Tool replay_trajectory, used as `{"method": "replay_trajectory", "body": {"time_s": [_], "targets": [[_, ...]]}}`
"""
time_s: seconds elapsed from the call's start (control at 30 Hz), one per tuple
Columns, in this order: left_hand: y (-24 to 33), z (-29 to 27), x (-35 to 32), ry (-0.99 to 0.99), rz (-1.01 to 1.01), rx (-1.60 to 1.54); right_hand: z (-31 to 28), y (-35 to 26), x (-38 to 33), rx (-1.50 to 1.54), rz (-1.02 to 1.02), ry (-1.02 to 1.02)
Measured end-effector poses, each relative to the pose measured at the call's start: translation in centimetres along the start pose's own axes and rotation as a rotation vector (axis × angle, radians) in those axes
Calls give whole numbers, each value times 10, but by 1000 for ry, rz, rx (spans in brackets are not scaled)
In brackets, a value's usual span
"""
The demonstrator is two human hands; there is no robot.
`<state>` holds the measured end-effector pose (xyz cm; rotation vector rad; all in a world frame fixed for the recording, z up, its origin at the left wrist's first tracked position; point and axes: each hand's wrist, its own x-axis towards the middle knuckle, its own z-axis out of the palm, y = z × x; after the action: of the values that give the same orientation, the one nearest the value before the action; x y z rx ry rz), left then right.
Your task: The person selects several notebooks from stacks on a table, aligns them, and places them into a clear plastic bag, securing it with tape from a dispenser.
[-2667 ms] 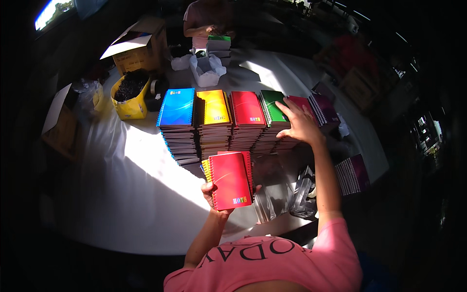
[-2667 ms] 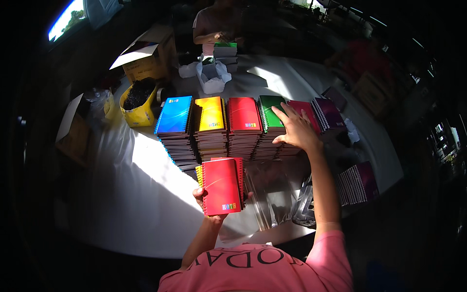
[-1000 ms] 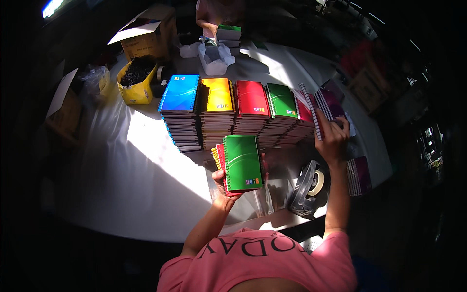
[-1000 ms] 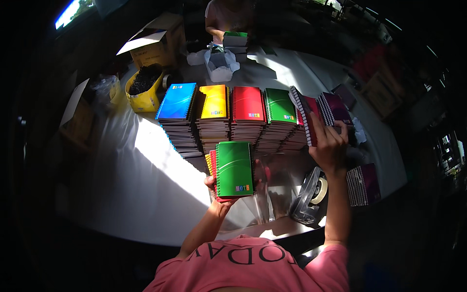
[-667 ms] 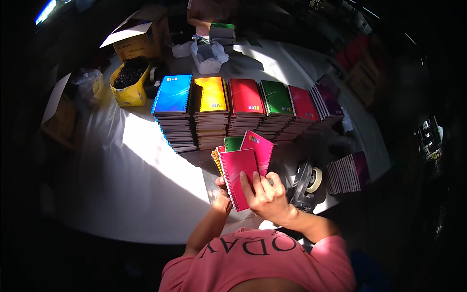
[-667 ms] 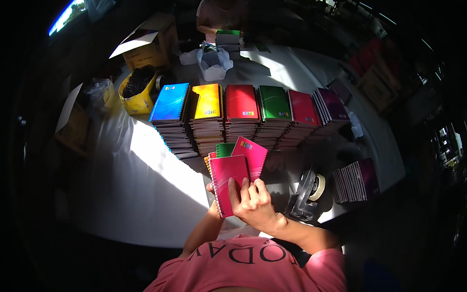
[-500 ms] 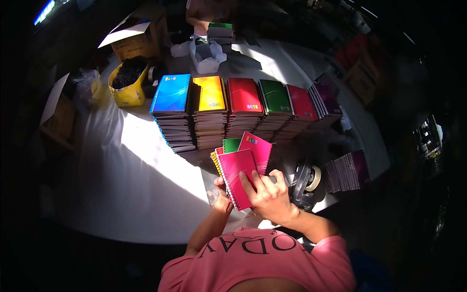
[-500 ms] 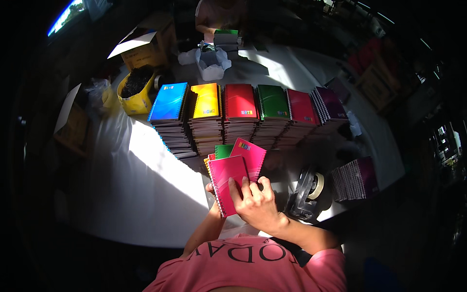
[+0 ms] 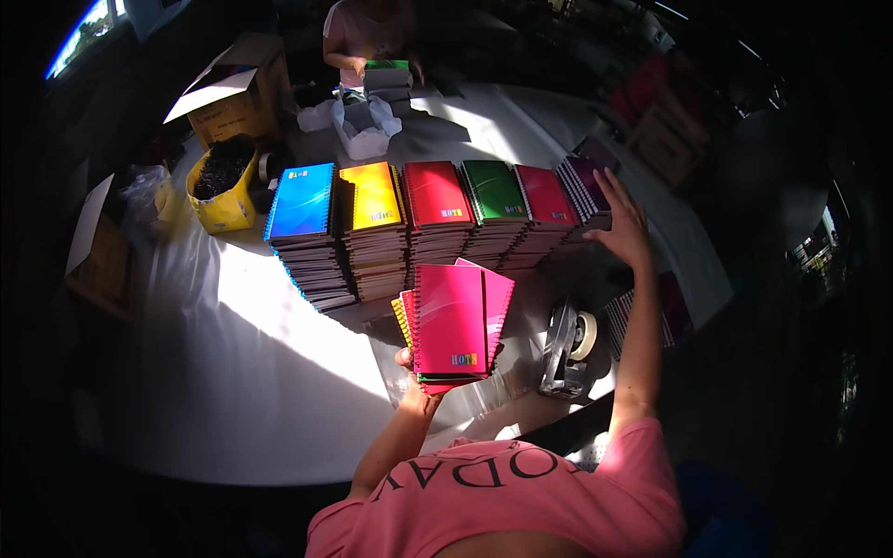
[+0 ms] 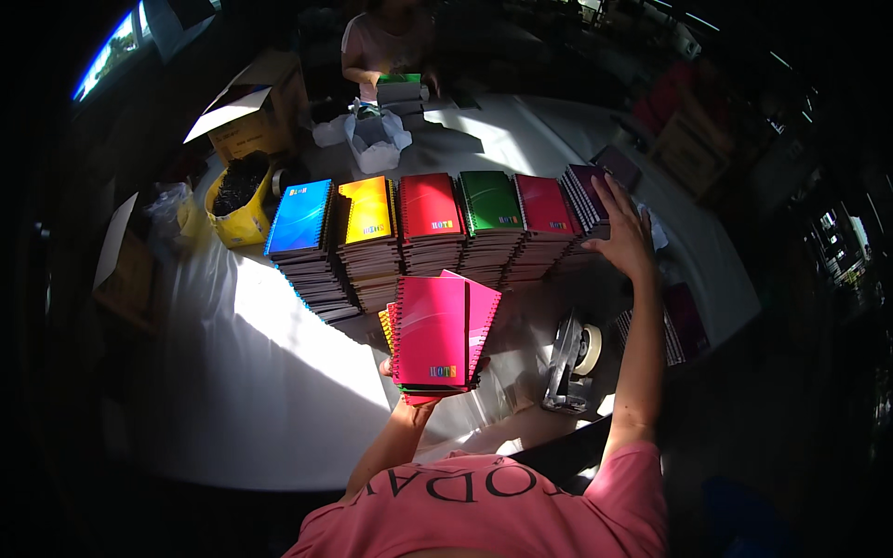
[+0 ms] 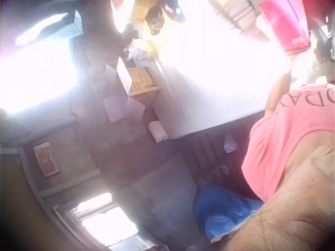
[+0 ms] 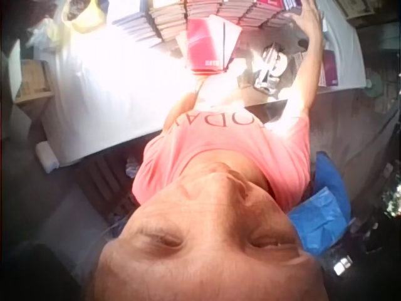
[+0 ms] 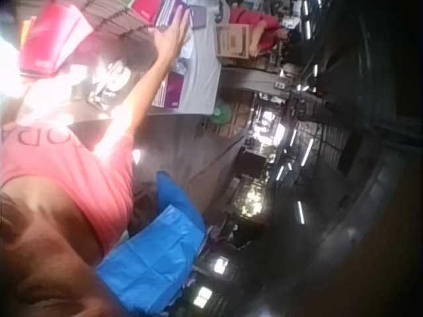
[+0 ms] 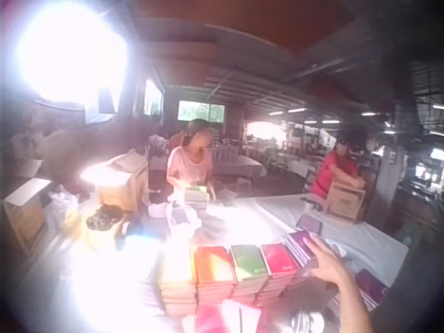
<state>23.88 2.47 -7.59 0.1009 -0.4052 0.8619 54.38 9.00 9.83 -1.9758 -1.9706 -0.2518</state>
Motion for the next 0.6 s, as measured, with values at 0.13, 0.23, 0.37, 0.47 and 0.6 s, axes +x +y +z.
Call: {"method": "replay_trajectory", "body": {"time_s": [0.13, 0.23, 0.37, 0.47, 0.6], "targets": [[-2, 1, 6, 24, 11, -42, 55, 94, -15, -102, -77, 174], [5, 7, -10, 160, 65, -83, 58, 50, -27, 406, 66, 556], [3, 8, -18, 303, 92, -63, 38, -35, -46, 1422, -254, 400], [-2, 6, -21, 270, 70, -5, 38, -94, -51, 1191, -660, -146], [-6, 12, -39, 305, 157, 156, 39, -145, -73, 384, -855, -366]]}}
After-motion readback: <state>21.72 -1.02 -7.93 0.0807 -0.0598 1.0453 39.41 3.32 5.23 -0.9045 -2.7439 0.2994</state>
